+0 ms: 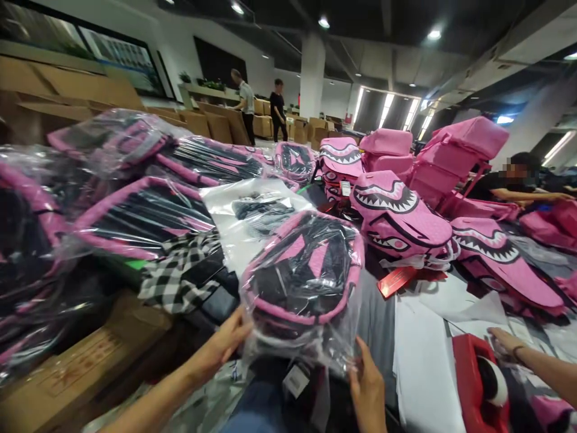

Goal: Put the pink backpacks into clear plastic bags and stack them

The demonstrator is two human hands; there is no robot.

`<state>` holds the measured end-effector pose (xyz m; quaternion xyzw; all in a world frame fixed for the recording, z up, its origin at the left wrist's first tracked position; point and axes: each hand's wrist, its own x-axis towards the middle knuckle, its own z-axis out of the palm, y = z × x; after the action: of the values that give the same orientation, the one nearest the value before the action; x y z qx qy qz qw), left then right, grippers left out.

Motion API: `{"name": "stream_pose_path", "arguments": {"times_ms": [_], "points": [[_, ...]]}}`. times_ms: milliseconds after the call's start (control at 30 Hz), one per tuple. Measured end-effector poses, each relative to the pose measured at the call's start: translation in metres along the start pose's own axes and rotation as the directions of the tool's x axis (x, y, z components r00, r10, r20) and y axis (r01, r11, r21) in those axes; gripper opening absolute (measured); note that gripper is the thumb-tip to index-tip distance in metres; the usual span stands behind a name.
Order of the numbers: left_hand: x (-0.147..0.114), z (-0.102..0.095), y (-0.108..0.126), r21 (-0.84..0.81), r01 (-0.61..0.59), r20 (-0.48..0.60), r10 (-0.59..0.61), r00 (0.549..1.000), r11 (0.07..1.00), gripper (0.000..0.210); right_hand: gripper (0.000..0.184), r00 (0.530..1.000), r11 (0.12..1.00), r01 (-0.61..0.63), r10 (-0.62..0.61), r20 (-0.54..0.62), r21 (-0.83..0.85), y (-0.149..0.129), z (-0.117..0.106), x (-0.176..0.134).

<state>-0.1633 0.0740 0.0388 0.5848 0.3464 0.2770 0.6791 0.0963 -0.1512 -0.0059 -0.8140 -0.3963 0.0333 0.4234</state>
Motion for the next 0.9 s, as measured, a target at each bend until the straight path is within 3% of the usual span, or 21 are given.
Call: {"name": "stream_pose_path", "arguments": {"times_ms": [67,133,200,300,400,467,500,533,567,633,667,700,733,800,833,900], "points": [[0.007,0.031,0.002,-0.066,-0.021,0.059,0.025,0.998,0.998,0.109,0.061,0.992,0.997,-0.07,0.071,-0.103,0.021,-0.009,-0.016,0.012],[0.013,0.045,-0.006,-0.048,-0.044,-0.014,0.044,0.999,0.998,0.11,0.065,0.976,0.992,-0.126,0.127,-0.179,0.016,-0.013,-0.049,0.024],[0.015,0.039,-0.021,0.019,-0.037,-0.187,0.04,0.982,0.999,0.09,0.071,0.952,0.976,-0.216,0.214,-0.217,0.017,-0.008,-0.085,0.027],[0.008,0.0,-0.043,0.018,0.067,-0.43,-0.053,0.901,0.998,0.061,0.069,0.909,0.93,-0.365,0.363,-0.206,0.028,0.017,-0.113,0.005],[-0.017,-0.039,-0.059,0.008,0.09,-0.628,-0.065,0.775,0.996,0.059,0.069,0.864,0.857,-0.503,0.498,0.07,0.111,0.039,-0.093,-0.042],[-0.045,-0.044,-0.071,0.121,0.078,-0.716,0.032,0.697,0.99,0.056,0.073,0.841,0.822,-0.534,0.492,0.227,0.196,0.038,-0.062,-0.073],[-0.06,-0.038,-0.079,0.208,0.085,-0.719,0.094,0.688,0.974,0.05,0.072,0.865,0.841,-0.494,0.45,0.223,0.221,0.033,-0.045,-0.084],[-0.073,-0.026,-0.087,0.307,0.092,-0.688,0.154,0.71,0.947,0.043,0.069,0.901,0.875,-0.429,0.396,0.176,0.227,0.026,-0.03,-0.091],[-0.083,-0.01,-0.096,0.393,0.082,-0.609,0.192,0.77,0.916,0.034,0.065,0.936,0.913,-0.35,0.333,0.11,0.21,0.017,-0.017,-0.094],[-0.091,0.031,-0.11,0.492,-0.101,-0.244,0.249,0.937,0.865,0.028,0.065,0.975,0.962,-0.223,0.223,0.016,0.156,0.001,0.001,-0.088],[-0.088,0.052,-0.115,0.496,-0.178,-0.057,0.236,0.97,0.85,0.033,0.063,0.981,0.972,-0.191,0.191,0.01,0.139,-0.004,0.007,-0.081],[-0.081,0.073,-0.119,0.496,-0.18,0.03,0.191,0.981,0.85,0.042,0.06,0.984,0.974,-0.179,0.177,0.027,0.135,-0.008,0.01,-0.075],[-0.071,0.091,-0.12,0.482,-0.139,0.048,0.133,0.99,0.865,0.051,0.06,0.982,0.973,-0.187,0.181,0.05,0.138,-0.01,0.012,-0.07],[-0.05,0.119,-0.117,0.376,-0.029,0.008,0.028,1.0,0.926,0.066,0.062,0.97,0.959,-0.238,0.229,0.075,0.151,-0.008,0.012,-0.066],[-0.043,0.129,-0.114,0.282,0.018,0.011,-0.022,1.0,0.959,0.069,0.063,0.963,0.949,-0.27,0.261,0.071,0.165,-0.006,0.011,-0.067],[-0.038,0.139,-0.111,0.09,0.096,0.126,-0.107,0.986,0.991,0.067,0.061,0.948,0.921,-0.318,0.308,0.08,0.225,-0.003,0.008,-0.076]]}}
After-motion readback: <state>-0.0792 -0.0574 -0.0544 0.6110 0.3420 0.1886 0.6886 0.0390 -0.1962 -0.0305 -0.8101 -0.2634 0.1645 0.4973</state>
